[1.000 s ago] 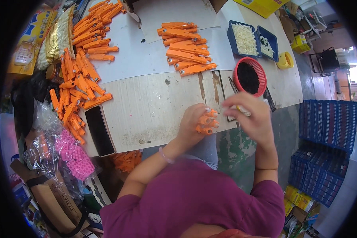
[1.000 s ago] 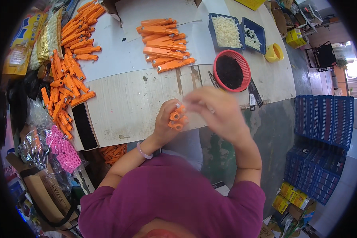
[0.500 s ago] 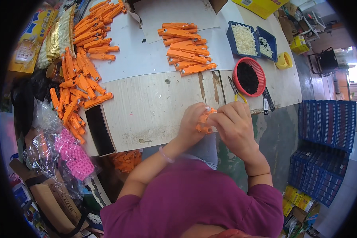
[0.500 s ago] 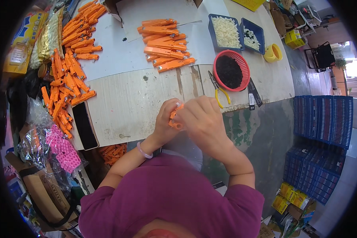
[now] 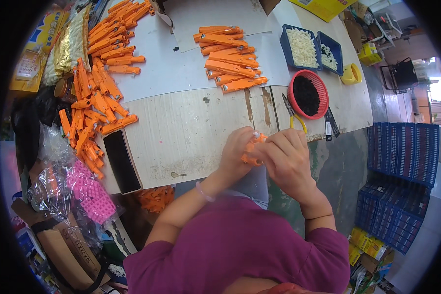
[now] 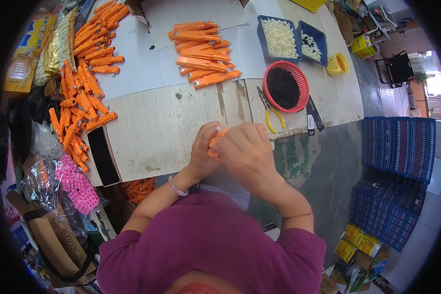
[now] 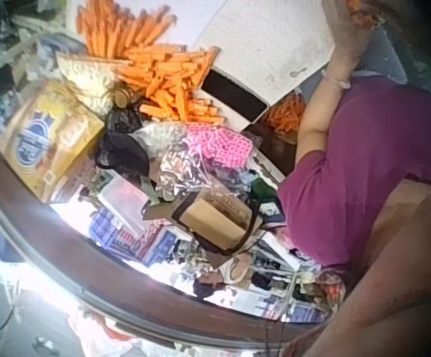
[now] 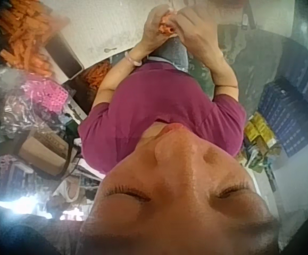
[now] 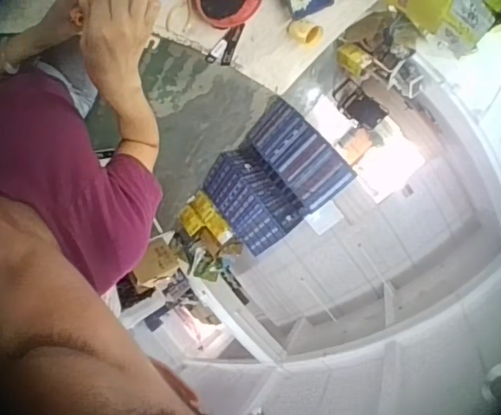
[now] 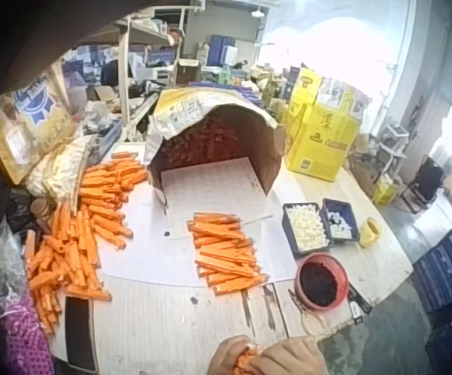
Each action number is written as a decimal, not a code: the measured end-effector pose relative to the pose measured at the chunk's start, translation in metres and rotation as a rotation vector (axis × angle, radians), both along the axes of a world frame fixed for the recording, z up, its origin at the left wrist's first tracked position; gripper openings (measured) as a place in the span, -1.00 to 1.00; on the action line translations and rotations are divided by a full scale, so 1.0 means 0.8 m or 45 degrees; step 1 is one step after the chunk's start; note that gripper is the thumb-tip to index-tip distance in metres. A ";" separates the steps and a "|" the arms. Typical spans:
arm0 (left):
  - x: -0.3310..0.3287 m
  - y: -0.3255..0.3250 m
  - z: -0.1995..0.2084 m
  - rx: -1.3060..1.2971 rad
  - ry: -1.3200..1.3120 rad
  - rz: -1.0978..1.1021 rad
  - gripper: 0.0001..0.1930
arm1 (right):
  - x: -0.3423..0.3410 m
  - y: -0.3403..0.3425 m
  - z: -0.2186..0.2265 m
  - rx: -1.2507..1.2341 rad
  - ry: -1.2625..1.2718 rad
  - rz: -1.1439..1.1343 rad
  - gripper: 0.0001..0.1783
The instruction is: The person assembles toy blaster cylinders by hand, picking small white plastic components and black rings from containers and inserting them into the cylinder barrels.
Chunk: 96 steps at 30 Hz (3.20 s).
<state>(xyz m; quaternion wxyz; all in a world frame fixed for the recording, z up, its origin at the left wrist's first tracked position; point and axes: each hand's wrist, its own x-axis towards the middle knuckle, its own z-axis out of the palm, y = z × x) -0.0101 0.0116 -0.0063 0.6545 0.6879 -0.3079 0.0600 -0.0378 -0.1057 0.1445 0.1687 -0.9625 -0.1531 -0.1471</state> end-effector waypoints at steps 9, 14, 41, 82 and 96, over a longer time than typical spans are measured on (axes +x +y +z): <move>0.002 0.002 0.010 0.041 -0.034 -0.024 -0.34 | -0.002 -0.005 0.023 -0.474 0.055 0.219 -0.84; 0.003 0.002 0.011 0.056 -0.082 -0.028 -0.39 | 0.011 0.010 0.035 -0.858 0.183 0.376 -0.85; 0.004 -0.001 0.006 0.076 -0.129 0.048 -0.38 | 0.227 -0.256 -0.094 -0.201 0.439 -0.702 -0.67; 0.000 -0.003 0.003 0.021 -0.033 0.028 -0.39 | -0.020 -0.022 -0.037 0.459 -0.052 0.000 -0.75; 0.004 -0.001 0.006 0.076 -0.079 0.017 -0.27 | -0.013 -0.029 -0.021 0.306 -0.050 0.137 -0.79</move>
